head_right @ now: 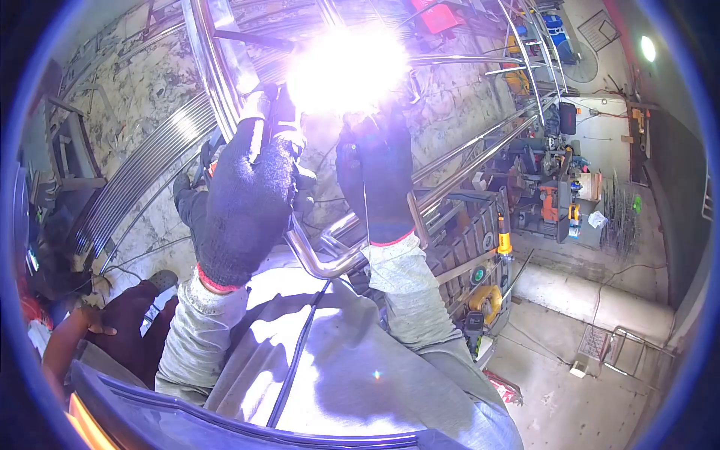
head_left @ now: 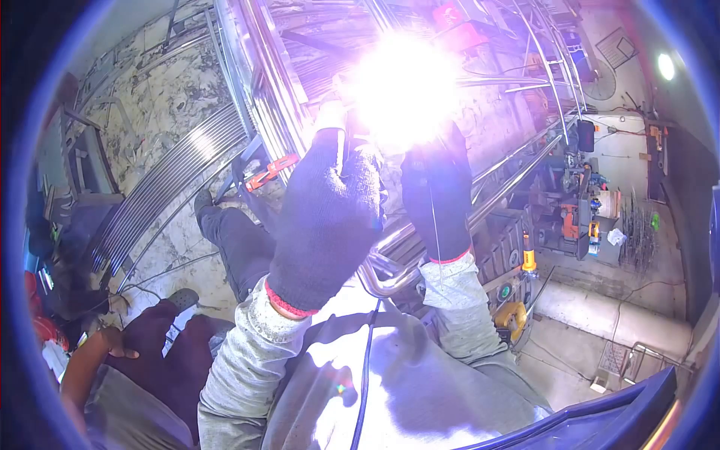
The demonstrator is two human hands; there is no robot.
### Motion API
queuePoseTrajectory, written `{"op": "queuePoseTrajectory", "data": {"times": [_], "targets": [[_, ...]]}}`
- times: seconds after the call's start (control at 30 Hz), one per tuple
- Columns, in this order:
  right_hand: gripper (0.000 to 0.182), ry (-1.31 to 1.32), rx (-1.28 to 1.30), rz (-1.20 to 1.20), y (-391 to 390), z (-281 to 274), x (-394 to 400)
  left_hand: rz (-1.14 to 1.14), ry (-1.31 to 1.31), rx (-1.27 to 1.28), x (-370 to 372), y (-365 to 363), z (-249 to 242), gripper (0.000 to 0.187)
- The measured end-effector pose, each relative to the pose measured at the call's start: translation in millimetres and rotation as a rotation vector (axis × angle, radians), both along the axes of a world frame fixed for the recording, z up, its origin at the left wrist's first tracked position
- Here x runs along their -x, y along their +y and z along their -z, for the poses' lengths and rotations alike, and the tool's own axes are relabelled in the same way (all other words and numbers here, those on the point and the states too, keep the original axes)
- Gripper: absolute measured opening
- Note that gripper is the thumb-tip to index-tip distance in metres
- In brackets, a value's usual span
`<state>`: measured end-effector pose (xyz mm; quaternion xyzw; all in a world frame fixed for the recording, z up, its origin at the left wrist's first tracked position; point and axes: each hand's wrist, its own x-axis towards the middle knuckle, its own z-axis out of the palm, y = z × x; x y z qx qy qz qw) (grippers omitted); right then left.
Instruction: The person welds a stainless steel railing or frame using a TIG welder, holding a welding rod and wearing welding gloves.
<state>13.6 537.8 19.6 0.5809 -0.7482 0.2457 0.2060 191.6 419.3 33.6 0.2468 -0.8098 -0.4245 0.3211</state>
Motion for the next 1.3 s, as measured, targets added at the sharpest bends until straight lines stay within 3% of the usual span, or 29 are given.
{"op": "queuePoseTrajectory", "data": {"times": [0.13, 0.23, 0.3, 0.4, 0.63, 0.8, 0.9, 0.97, 1.03, 1.17, 1.23, 1.3], "targets": [[0.026, 0.0, -0.008, 0.003, 0.9, -2.1, -1.8, -0.027, -0.047, 0.251, 1.9, -5.1, 6.7, 0.039], [0.028, 0.01, -0.034, 0.017, -1.1, -5.8, -2.8, 0.051, -0.005, 0.072, 2.2, -4.7, 5.9, 0.037], [0.031, -0.038, -0.025, 0.006, -1.6, -5.9, -2.8, 0.039, 0.054, -0.039, 4.5, -2.6, 0.9, 0.02], [0.032, -0.122, -0.056, 0.04, -0.3, -8.1, -6.1, 0.041, 0.105, -0.259, 6.8, -2.0, -3.8, 0.021], [0.031, -0.015, -0.024, 0.001, -1.7, -5.5, -3.0, 0.016, -0.038, -0.184, 3.7, -3.5, -3.8, 0.025], [0.028, -0.152, 0.043, 0.048, -4.9, -8.1, -9.8, 0.037, 0.105, -0.669, 5.8, -1.4, -13.4, 0.023], [0.028, -0.167, -0.082, -0.03, -4.1, -19.6, -1.1, 0.068, 0.102, -0.567, 3.3, -1.1, -22.5, 0.027], [0.028, -0.233, -0.054, -0.016, -3.8, -18.0, -4.8, 0.034, 0.149, -0.654, 7.4, 1.6, -5.3, 0.029], [0.029, -0.248, -0.047, -0.008, -4.5, -18.0, -5.8, 0.089, 0.005, -0.166, 3.3, -2.3, 3.7, 0.029], [0.03, -0.17, -0.036, -0.029, -5.9, -15.9, -4.2, 0.137, -0.108, -0.089, -1.5, -8.5, -11.0, 0.026], [0.034, -0.159, -0.087, 0.001, -8.2, -21.9, -7.2, 0.102, -0.065, -0.567, 0.4, -10.3, -26.8, 0.021], [0.035, -0.145, -0.108, 0.014, -10.3, -24.1, -9.1, 0.134, -0.05, -0.502, -1.2, -11.7, -24.0, 0.021]]}}
